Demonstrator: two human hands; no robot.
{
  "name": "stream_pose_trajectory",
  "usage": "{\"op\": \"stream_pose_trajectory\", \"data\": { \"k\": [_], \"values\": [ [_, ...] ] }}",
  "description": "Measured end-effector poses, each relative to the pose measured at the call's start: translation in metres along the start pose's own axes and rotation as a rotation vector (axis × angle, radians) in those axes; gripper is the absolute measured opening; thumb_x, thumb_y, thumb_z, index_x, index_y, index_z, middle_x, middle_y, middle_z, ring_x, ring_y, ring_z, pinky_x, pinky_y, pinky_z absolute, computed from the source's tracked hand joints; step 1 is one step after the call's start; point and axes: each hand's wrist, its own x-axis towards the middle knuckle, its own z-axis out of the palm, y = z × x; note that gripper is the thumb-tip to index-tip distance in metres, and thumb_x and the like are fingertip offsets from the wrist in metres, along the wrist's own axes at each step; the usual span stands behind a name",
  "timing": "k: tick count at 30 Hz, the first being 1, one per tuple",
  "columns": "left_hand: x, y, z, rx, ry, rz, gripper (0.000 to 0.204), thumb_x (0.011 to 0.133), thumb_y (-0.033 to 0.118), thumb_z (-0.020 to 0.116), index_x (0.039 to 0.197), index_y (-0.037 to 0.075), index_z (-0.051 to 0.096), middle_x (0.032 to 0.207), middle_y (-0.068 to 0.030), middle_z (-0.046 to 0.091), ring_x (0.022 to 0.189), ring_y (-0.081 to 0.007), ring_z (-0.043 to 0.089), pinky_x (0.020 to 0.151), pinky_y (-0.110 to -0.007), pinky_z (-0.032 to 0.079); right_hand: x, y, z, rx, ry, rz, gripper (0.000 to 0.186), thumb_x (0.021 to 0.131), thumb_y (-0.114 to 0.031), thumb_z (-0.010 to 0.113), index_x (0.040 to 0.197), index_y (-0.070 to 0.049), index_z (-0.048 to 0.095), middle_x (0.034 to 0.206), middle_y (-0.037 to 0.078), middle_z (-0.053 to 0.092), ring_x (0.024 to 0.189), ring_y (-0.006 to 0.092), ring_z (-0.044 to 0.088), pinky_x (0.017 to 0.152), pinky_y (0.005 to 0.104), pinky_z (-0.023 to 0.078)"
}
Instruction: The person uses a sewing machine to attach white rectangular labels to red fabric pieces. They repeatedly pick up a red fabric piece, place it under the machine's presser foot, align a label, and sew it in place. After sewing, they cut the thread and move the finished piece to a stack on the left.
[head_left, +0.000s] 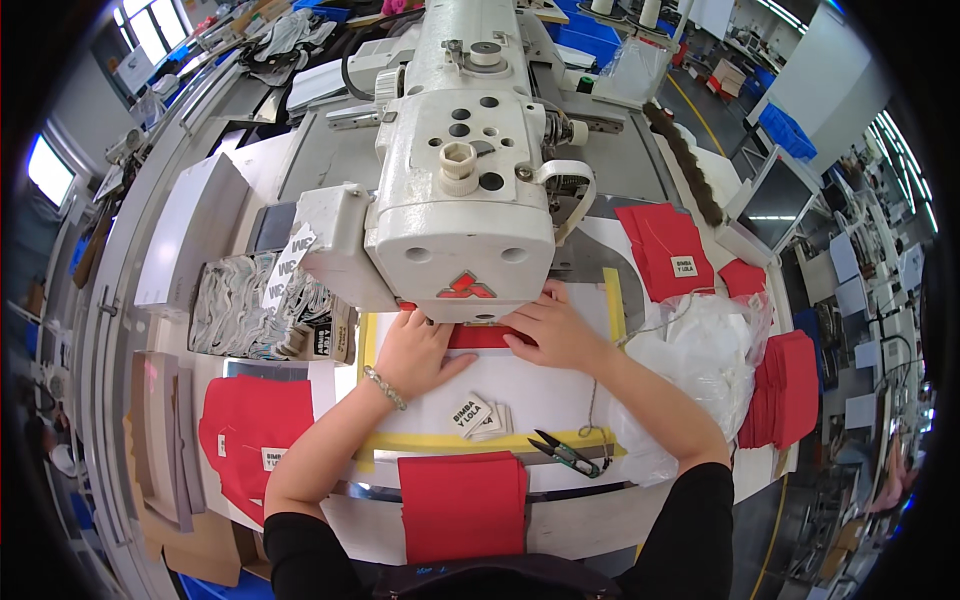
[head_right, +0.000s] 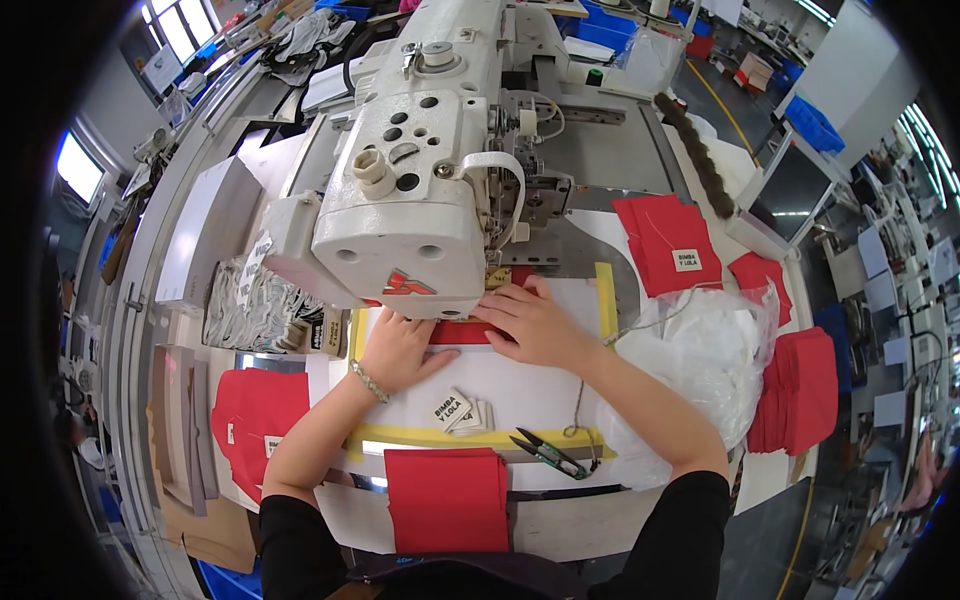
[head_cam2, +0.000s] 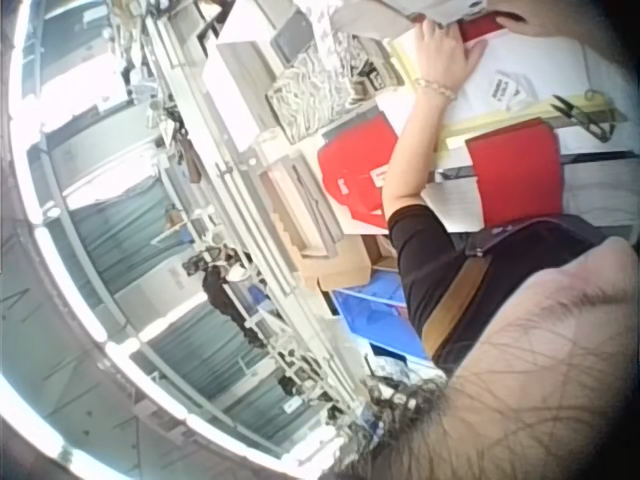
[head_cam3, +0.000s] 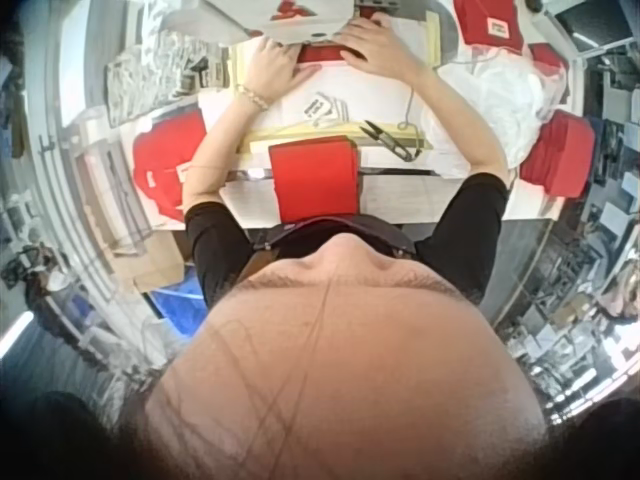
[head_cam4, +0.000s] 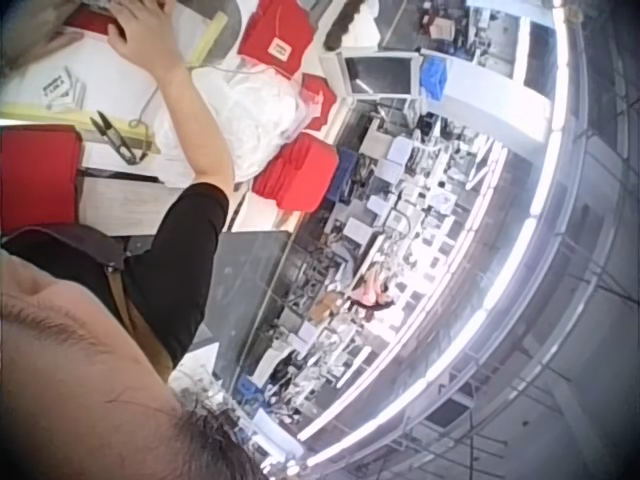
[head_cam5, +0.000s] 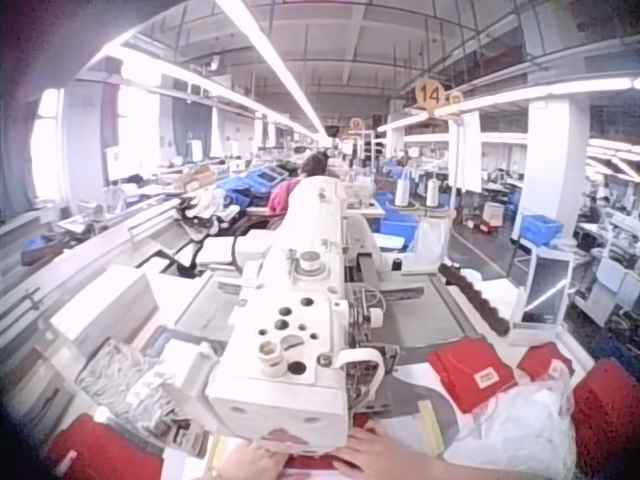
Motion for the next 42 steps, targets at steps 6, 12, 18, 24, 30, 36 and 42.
{"op": "stream_pose_trajectory", "data": {
  "k": [6,12,18,24,30,36,42],
  "values": [
    [0.0,0.0,0.001,0.008,0.018,0.011,0.059,0.086,0.048,0.062,0.115,-0.004,0.062,0.112,-0.0153,0.062,0.104,-0.0293,0.054,0.092,-0.04,0.043,-0.002,-0.003,0.001,-0.035,0.119,-0.011,0.022,0.079,-0.017,0.07,0.1,-0.01,0.07,0.102,0.002,0.069,0.093,0.0184,0.06,0.088,0.0412,0.039],
    [0.0,-0.001,-0.001,0.004,0.005,0.02,0.06,0.087,0.049,0.061,0.113,-0.004,0.063,0.115,-0.0157,0.061,0.105,-0.029,0.054,0.09,-0.04,0.043,-0.002,-0.001,0.002,-0.033,0.168,-0.053,0.015,0.075,-0.012,0.072,0.091,-0.013,0.071,0.09,-0.001,0.07,0.08,0.016,0.062,0.081,0.0353,0.041],
    [-0.013,-0.008,-0.019,0.019,-0.157,-0.048,0.07,0.083,0.054,0.062,0.117,-0.008,0.058,0.116,-0.0166,0.057,0.105,-0.0285,0.053,0.092,-0.039,0.042,0.001,-0.015,0.01,0.042,0.146,-0.121,0.016,0.074,-0.009,0.073,0.089,-0.009,0.07,0.096,0.003,0.07,0.082,0.0195,0.063,0.079,0.0347,0.048],
    [-0.029,-0.02,-0.024,0.03,-0.059,0.017,0.08,0.082,0.055,0.062,0.127,-0.01,0.051,0.114,-0.0162,0.056,0.109,-0.0289,0.052,0.101,-0.04,0.039,0.004,-0.024,0.019,0.057,0.089,-0.157,0.02,0.072,-0.009,0.073,0.092,-0.008,0.07,0.108,0.005,0.068,0.084,0.0213,0.062,0.083,0.0367,0.049],
    [-0.026,-0.02,-0.026,-0.012,-0.051,0.003,0.075,0.084,0.049,0.064,0.128,-0.01,0.05,0.114,-0.0169,0.058,0.107,-0.03,0.055,0.1,-0.039,0.041,0.005,-0.025,0.017,0.047,0.08,-0.156,0.021,0.073,-0.011,0.072,0.094,-0.008,0.07,0.108,0.004,0.067,0.085,0.0207,0.061,0.082,0.0364,0.048],
    [-0.02,-0.019,-0.025,-0.124,-0.012,-0.006,0.052,0.082,0.031,0.07,0.118,-0.004,0.058,0.114,-0.0145,0.06,0.103,-0.0279,0.059,0.096,-0.037,0.045,0.005,-0.024,0.017,0.063,0.08,-0.141,0.022,0.073,-0.009,0.072,0.095,-0.009,0.07,0.108,0.004,0.067,0.086,0.0214,0.062,0.084,0.037,0.049],
    [-0.014,-0.023,-0.013,-0.137,0.092,0.166,0.028,0.079,0.017,0.071,0.104,0.006,0.068,0.102,-0.004,0.066,0.098,-0.0216,0.062,0.092,-0.036,0.047,0.006,-0.024,0.017,0.056,0.083,-0.141,0.023,0.073,-0.008,0.071,0.095,-0.009,0.069,0.106,0.005,0.068,0.085,0.0208,0.062,0.083,0.0358,0.049]
  ]
}}
